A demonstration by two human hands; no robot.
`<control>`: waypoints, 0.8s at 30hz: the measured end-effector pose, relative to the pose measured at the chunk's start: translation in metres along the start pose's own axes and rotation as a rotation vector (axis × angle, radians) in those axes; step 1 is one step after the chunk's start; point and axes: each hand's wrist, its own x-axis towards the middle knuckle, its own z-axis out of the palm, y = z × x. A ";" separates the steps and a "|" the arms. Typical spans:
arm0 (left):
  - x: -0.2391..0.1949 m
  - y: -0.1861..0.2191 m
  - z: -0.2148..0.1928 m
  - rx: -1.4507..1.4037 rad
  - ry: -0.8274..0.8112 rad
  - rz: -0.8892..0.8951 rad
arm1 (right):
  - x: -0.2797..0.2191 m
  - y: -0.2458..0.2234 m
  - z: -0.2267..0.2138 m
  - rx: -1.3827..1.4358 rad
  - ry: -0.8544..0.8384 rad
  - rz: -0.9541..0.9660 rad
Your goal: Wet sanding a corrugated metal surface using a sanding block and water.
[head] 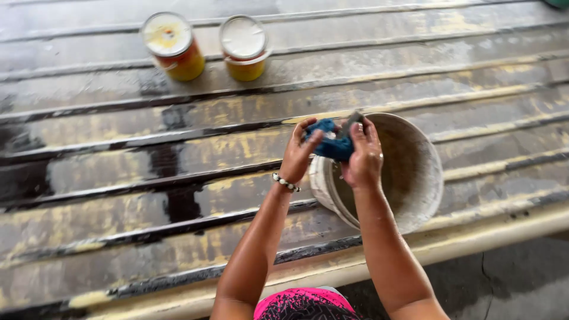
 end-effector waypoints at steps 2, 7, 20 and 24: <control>-0.011 0.031 -0.020 -0.536 0.037 -0.122 | -0.002 0.025 0.040 -0.060 -0.120 -0.038; -0.032 0.025 -0.130 -1.032 0.037 -0.143 | 0.016 0.123 0.073 -0.148 -0.322 -0.118; -0.011 0.022 -0.440 0.149 0.673 -0.144 | 0.067 0.384 -0.083 -1.576 0.144 -0.414; 0.048 0.006 -0.485 1.330 0.681 -0.339 | 0.057 0.372 -0.076 -1.692 0.184 -0.423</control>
